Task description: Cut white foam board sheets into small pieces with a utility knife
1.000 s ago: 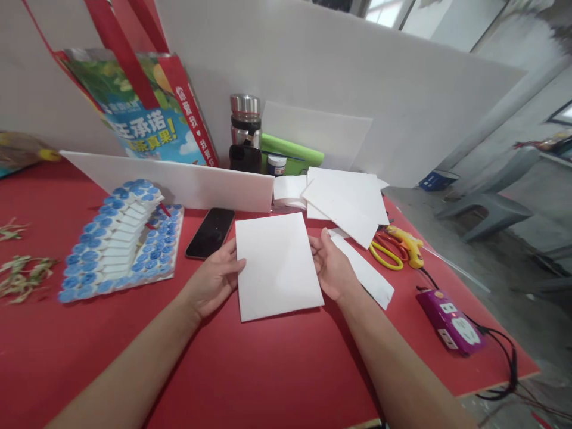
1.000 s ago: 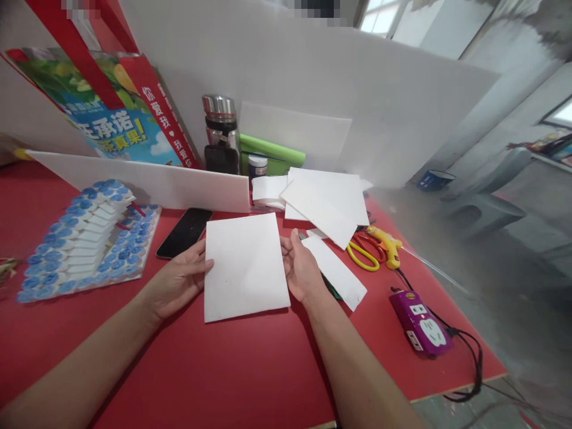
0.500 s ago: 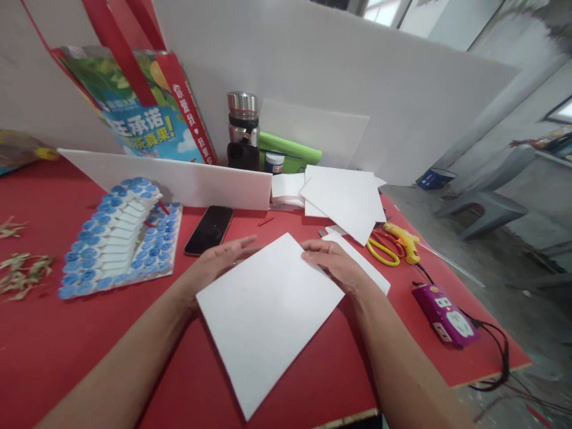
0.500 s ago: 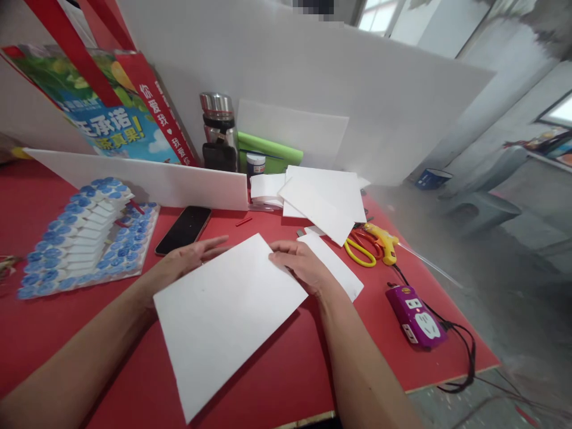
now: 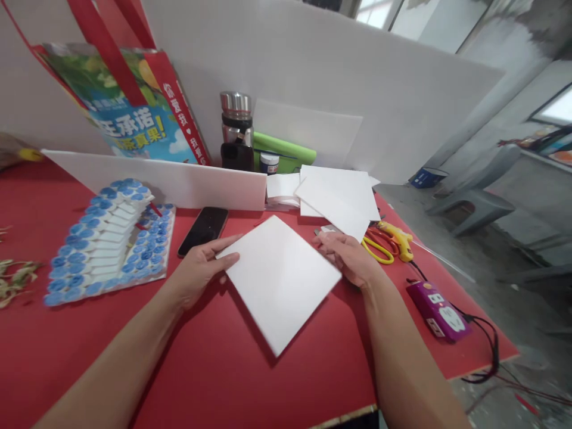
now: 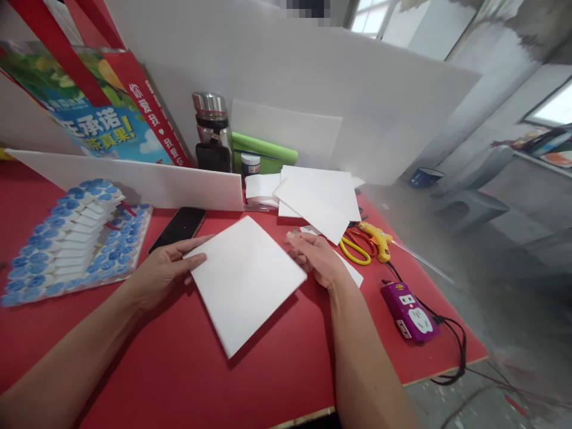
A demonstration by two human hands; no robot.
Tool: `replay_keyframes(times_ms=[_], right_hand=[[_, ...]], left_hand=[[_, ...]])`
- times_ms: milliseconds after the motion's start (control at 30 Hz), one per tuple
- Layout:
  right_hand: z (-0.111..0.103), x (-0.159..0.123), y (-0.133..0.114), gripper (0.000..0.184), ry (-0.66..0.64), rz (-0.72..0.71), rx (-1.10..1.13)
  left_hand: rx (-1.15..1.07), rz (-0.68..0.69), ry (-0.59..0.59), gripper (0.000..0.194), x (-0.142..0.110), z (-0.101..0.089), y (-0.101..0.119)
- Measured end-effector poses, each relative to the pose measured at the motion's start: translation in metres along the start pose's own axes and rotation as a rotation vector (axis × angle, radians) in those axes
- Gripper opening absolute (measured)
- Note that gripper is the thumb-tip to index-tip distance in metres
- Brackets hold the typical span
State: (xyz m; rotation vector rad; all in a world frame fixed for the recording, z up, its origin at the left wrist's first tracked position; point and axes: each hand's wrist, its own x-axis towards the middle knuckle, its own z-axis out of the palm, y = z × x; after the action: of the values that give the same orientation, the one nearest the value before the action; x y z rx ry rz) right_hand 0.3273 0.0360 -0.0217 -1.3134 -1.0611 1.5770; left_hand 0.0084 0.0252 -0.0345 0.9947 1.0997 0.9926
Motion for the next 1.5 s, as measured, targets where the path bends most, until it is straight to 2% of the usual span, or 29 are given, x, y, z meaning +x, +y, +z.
replay_keyframes(times_ms=[133,200,267,367,433,567,600,667,733,800,900,1033,1267,1400,1500], right_hand=[[0.005,-0.004,0.000,0.039,-0.156,0.058,-0.186],[0.012,-0.006,0.002,0.043,-0.178,0.040,-0.248],[0.020,-0.007,0.005,0.041,-0.137,0.020,-0.284],[0.028,-0.006,0.006,0.022,-0.039,-0.018,-0.329],[0.027,-0.010,0.003,0.014,0.064,-0.098,-0.441],[0.002,-0.034,-0.006,0.024,0.483,-0.264,-0.837],[-0.007,-0.042,-0.007,0.030,0.561,-0.271,-0.926],[-0.026,-0.055,-0.004,0.047,0.618,-0.236,-1.083],[-0.039,-0.062,0.002,0.066,0.591,-0.183,-1.202],[-0.047,-0.060,0.009,0.077,0.523,-0.146,-1.260],[-0.049,-0.049,0.014,0.083,0.459,-0.075,-1.264],[-0.041,-0.044,0.013,0.081,0.461,-0.032,-1.220],[-0.017,-0.038,-0.002,0.080,0.424,-0.168,-1.202],[-0.013,-0.011,-0.024,0.082,0.394,-0.269,-1.246],[-0.013,0.020,-0.045,0.076,0.416,-0.405,-1.329]], left_hand=[[0.182,0.068,0.117,0.063,0.001,0.004,-0.001],[0.354,0.193,0.187,0.063,0.003,0.004,-0.005],[0.543,0.345,0.207,0.059,0.004,0.005,-0.009],[0.812,0.535,0.130,0.055,0.002,0.008,-0.012],[0.934,0.599,0.034,0.055,-0.002,0.014,-0.013],[1.029,0.595,-0.145,0.062,-0.007,0.023,-0.018],[1.047,0.584,-0.172,0.065,-0.007,0.023,-0.020],[1.091,0.573,-0.208,0.071,-0.006,0.023,-0.026],[1.131,0.583,-0.225,0.074,-0.003,0.022,-0.030],[1.141,0.607,-0.226,0.075,0.000,0.020,-0.034],[1.141,0.634,-0.213,0.076,0.003,0.017,-0.037],[1.147,0.623,-0.200,0.073,0.005,0.015,-0.037],[1.171,0.603,-0.228,0.068,0.004,0.013,-0.037],[1.202,0.611,-0.220,0.068,0.003,0.012,-0.039],[1.239,0.620,-0.220,0.067,0.003,0.011,-0.041]])
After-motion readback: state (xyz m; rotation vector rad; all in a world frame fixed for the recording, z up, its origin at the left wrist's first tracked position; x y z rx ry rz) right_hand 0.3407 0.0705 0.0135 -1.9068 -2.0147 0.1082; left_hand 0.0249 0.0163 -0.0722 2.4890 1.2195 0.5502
